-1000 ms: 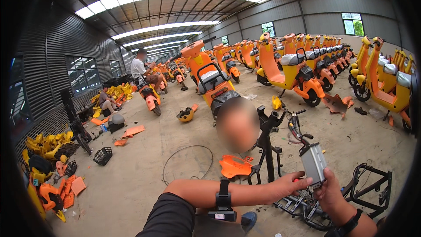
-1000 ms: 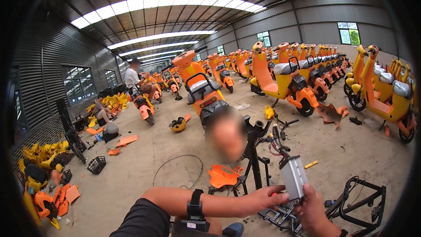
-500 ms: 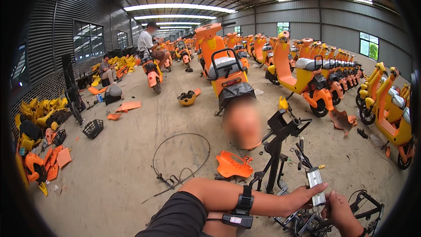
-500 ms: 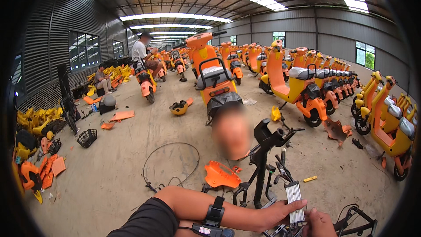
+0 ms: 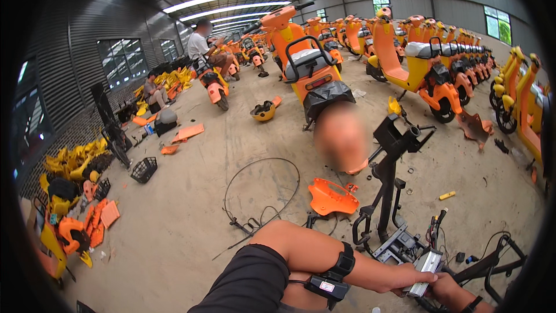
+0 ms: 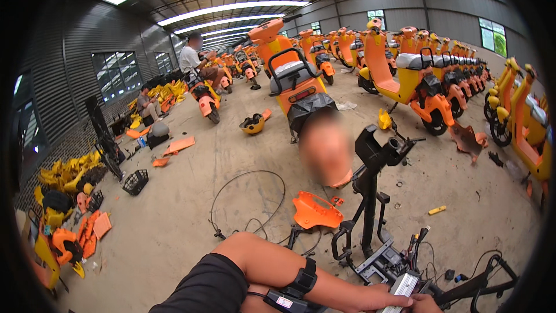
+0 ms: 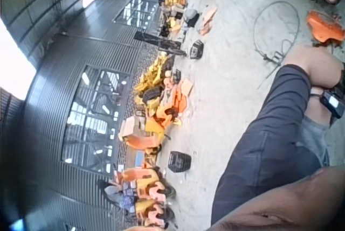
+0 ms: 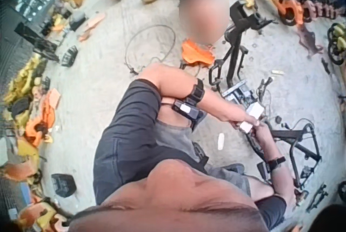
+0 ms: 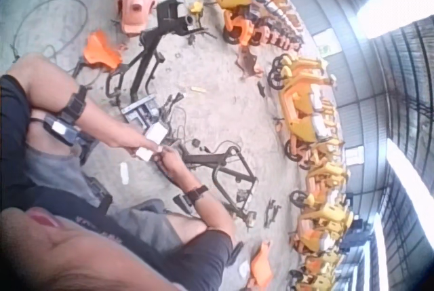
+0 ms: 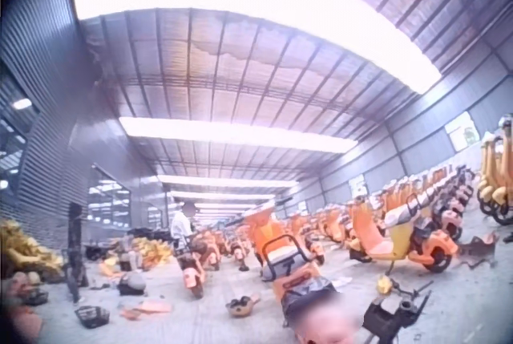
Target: The person works on an electronic scooter component by hand, adjusting wires and using a screwdriver to tighten or loosen small screws on the casing.
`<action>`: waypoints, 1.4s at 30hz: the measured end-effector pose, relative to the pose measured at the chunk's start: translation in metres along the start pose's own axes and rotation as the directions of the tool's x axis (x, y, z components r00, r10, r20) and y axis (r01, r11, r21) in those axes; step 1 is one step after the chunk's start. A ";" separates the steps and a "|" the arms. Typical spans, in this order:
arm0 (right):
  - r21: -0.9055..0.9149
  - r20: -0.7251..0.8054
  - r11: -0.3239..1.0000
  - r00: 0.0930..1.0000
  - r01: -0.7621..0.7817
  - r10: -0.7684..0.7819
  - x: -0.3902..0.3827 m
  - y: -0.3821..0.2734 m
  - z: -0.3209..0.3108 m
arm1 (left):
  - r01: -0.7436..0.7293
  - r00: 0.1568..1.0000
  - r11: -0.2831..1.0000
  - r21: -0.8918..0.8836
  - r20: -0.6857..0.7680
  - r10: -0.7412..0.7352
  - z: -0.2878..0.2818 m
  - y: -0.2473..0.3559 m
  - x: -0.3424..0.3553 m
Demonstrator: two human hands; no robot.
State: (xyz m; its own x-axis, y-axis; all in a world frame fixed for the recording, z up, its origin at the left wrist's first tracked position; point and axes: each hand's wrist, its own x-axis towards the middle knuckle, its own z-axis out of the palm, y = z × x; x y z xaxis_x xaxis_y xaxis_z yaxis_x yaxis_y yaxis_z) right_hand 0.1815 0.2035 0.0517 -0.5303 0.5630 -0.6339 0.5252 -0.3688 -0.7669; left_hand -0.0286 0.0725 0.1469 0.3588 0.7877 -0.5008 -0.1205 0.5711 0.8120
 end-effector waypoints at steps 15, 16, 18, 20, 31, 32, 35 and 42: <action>0.221 0.212 0.970 0.966 0.101 -0.149 -0.006 -0.011 0.020 | 0.099 0.994 0.995 0.011 0.043 -0.099 0.005 0.002 0.022; 0.298 0.223 0.946 0.955 0.125 -0.196 -0.001 -0.009 0.021 | 0.091 0.996 0.996 -0.003 0.021 -0.091 0.006 0.002 0.022; 0.357 0.303 0.927 0.924 0.118 -0.234 0.002 -0.010 0.024 | 0.074 0.995 0.997 -0.024 0.064 -0.073 0.005 0.002 0.025; 0.435 0.318 0.896 0.917 0.085 -0.241 -0.002 -0.012 0.023 | 0.068 0.991 0.995 -0.067 0.122 -0.059 0.007 0.007 0.029; 0.505 0.458 0.859 0.871 -0.090 -0.178 -0.019 -0.030 0.019 | -0.013 0.956 0.977 -0.212 0.283 0.074 0.011 0.007 0.033; 0.506 0.427 0.860 0.885 -0.065 -0.184 -0.021 -0.032 0.020 | -0.038 0.956 0.977 -0.209 0.278 0.096 0.013 0.008 0.029; 0.502 0.344 0.865 0.918 -0.001 -0.199 -0.035 -0.049 0.030 | -0.098 0.954 0.978 -0.185 0.262 0.145 0.018 0.016 0.014; 0.622 0.129 0.778 0.969 0.084 -0.208 -0.026 -0.028 0.019 | -0.169 0.932 0.985 -0.048 0.317 0.175 0.021 0.022 0.004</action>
State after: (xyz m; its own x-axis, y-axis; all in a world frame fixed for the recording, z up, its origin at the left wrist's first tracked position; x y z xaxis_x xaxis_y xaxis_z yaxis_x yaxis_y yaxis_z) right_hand 0.1679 0.1856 0.0880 -0.7095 0.5272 -0.4677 -0.0500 -0.6996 -0.7127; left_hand -0.0099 0.0837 0.1691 0.6069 0.7609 -0.2296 -0.2234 0.4406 0.8695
